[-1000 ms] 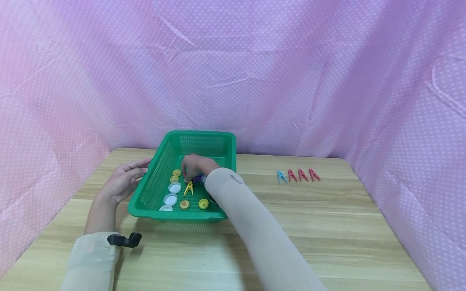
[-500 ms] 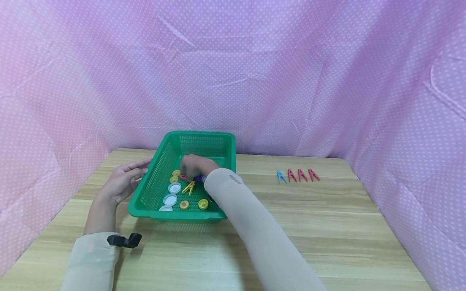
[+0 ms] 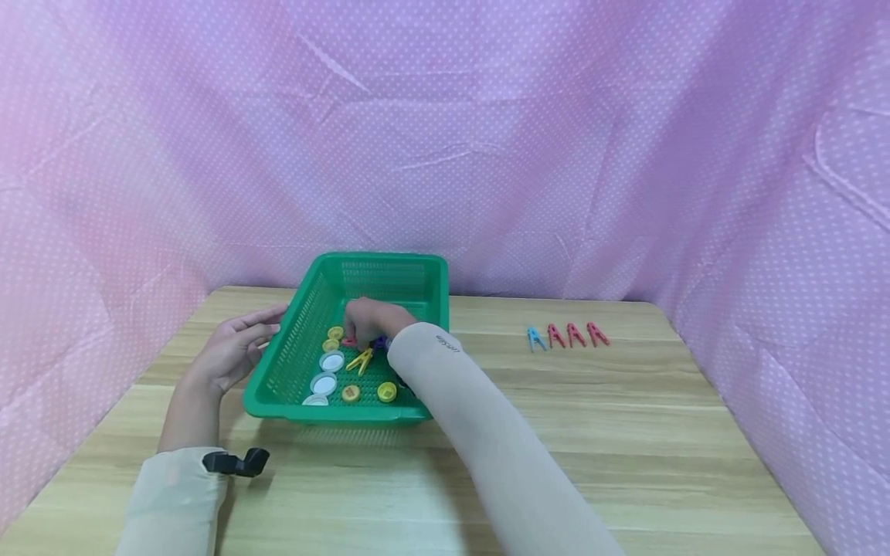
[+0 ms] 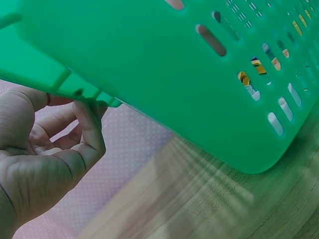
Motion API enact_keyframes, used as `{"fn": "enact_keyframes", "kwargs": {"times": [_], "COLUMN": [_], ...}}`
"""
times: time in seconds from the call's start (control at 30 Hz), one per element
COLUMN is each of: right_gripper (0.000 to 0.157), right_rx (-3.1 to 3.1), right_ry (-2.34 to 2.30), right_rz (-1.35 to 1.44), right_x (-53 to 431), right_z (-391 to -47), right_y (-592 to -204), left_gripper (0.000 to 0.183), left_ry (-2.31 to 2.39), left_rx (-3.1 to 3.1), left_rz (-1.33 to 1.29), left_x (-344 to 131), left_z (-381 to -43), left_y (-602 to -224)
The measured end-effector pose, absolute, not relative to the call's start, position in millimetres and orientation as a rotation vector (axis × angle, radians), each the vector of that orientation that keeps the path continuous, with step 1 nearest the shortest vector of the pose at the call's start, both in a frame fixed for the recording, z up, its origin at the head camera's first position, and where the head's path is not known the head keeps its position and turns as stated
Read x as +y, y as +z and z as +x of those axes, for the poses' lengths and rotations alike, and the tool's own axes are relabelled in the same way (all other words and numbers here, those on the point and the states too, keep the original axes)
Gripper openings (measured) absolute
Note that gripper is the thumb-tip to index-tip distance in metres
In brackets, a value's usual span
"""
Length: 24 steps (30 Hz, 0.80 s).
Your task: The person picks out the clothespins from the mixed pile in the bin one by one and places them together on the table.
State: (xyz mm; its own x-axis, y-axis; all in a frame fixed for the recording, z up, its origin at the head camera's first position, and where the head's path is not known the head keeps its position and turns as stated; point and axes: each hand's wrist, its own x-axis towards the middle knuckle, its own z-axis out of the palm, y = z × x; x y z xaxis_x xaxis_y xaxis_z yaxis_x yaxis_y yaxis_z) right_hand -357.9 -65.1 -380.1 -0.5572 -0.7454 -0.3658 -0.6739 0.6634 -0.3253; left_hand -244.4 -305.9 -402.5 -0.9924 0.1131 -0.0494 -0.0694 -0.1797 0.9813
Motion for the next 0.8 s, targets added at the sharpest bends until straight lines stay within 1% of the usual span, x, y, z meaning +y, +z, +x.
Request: {"fn": "enact_keyframes", "kwargs": {"times": [0.07, 0.13, 0.3, 0.4, 0.53, 0.8], "right_gripper": [0.034, 0.034, 0.022, 0.018, 0.015, 0.013], "right_rx": [2.388, 2.384, 2.404, 2.424, 2.443, 2.455], "right_ry": [-0.195, -0.198, -0.306, -0.390, -0.460, -0.559], "right_rz": [-1.105, -1.104, -1.072, -1.083, -1.110, -1.158], "right_x": [-67, -67, -61, -56, -54, -55], "right_z": [-359, -360, -358, -358, -358, -355], "right_y": [-380, -380, -375, -372, -368, -355], "left_gripper": [0.049, 0.048, 0.045, 0.047, 0.048, 0.048], "left_ry": [2.328, 2.330, 2.332, 2.320, 2.312, 2.311], "left_rx": [1.935, 1.936, 1.928, 1.932, 1.943, 1.945], "left_rz": [0.057, 0.063, 0.071, 0.066, 0.055, 0.057], "left_x": [-306, -307, -305, -303, -302, -306], "left_z": [-244, -244, -245, -246, -245, -243], "left_y": [-403, -402, -402, -402, -402, -403]}}
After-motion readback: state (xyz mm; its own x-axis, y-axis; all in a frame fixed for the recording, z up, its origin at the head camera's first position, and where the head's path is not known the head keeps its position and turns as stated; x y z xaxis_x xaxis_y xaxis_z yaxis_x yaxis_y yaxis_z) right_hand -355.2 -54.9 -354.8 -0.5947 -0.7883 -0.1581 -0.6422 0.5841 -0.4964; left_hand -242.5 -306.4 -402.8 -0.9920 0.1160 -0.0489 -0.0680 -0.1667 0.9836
